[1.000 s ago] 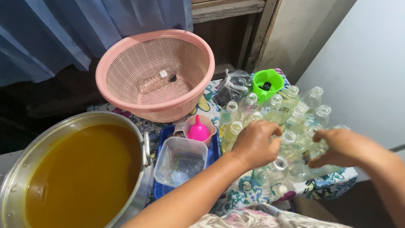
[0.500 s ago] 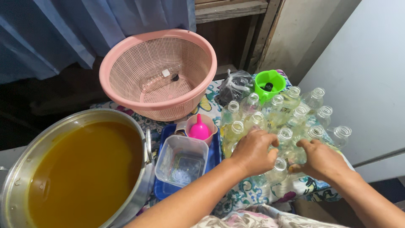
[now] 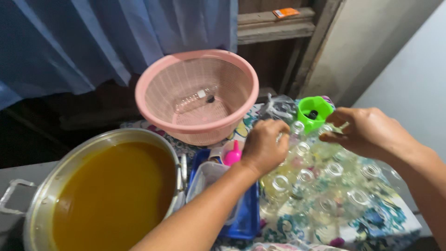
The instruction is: The person removes plastic bottles from a pink colander and places them on a table. The person then picks up black bottle caps from the colander and places them into a green bowl. The person then picks up a pink funnel and places it into a clear plastic container.
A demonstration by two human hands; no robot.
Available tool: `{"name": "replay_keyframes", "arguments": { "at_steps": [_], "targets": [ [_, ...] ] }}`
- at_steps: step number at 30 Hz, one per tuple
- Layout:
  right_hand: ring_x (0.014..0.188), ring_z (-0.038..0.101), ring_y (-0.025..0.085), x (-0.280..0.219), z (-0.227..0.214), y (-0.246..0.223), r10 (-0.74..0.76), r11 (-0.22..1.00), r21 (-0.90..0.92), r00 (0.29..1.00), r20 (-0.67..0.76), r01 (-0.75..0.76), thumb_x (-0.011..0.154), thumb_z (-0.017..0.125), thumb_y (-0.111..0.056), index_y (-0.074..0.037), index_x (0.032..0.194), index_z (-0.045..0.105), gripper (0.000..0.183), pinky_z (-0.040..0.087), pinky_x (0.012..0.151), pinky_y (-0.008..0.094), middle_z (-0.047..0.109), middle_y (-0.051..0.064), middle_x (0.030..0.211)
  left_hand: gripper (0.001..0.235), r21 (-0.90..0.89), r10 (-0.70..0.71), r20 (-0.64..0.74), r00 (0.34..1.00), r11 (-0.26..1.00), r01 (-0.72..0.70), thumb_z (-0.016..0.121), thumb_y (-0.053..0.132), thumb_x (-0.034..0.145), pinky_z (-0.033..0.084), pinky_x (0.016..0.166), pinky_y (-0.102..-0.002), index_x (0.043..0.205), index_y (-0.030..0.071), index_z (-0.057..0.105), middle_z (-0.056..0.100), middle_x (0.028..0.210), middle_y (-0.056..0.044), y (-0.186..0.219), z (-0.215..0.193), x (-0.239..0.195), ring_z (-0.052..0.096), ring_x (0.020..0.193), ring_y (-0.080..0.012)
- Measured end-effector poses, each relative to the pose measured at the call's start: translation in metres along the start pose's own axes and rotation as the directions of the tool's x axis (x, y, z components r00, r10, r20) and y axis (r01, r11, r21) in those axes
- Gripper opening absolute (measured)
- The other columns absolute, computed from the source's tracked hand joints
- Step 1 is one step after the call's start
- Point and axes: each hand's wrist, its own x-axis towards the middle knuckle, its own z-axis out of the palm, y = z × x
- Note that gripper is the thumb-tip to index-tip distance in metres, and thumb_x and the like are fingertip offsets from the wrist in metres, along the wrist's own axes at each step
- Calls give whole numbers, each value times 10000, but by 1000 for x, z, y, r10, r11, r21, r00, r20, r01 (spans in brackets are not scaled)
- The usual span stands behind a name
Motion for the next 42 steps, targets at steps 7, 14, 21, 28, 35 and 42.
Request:
{"name": "replay_keyframes", "arguments": {
  "at_steps": [7,14,21,28,35,42],
  "targets": [
    [1008,750,286,78,0,-91,-312,944,114,950,4,309,807,754,-481,-159,1206,715,514,583,877,397,779,86,1124,129,259,-188,-143,972,940,220,700,151,773,525,840,-493,887,94,725,710,921,-175,-88,-69,35,664,933,-384],
    [1060,730,280,171,53,-171,-429,903,89,893,135,420,810,770,-424,-157,1208,737,481,558,955,386,767,96,1135,167,503,-600,-121,791,649,570,655,136,803,358,1070,-554,939,163,748,755,1017,-111,-161,-136,35,670,1091,-317],
    [1191,652,332,249,121,-236,-407,871,-140,850,335,472,825,788,-472,-200,1267,723,523,488,1054,433,719,112,1241,414,462,-719,-62,693,594,658,640,128,791,245,1185,-542,1163,265,760,691,1225,-128,-202,-145,44,569,1276,-308],
    [1233,635,327,311,181,-265,-439,871,-39,813,383,489,773,840,-442,-186,1365,649,672,493,1067,414,678,143,1311,482,498,-827,5,562,490,716,705,171,774,307,1171,-540,1255,162,670,652,1329,-117,-244,-140,66,530,1336,-323],
    [1288,601,348,396,250,-268,-488,850,-46,816,309,525,730,861,-461,-150,1450,573,835,488,1105,412,587,170,1437,518,520,-900,84,429,406,751,737,283,814,303,1172,-532,1310,170,638,611,1367,-107,-263,-146,65,493,1370,-308],
    [1378,387,479,433,274,-276,-457,860,-78,830,321,504,712,873,-602,-97,1606,133,1265,436,1073,507,244,224,1604,583,525,-899,112,424,416,742,702,233,819,334,1178,-516,1383,133,594,631,1380,-125,-276,-145,56,525,1366,-314]
  ]
}}
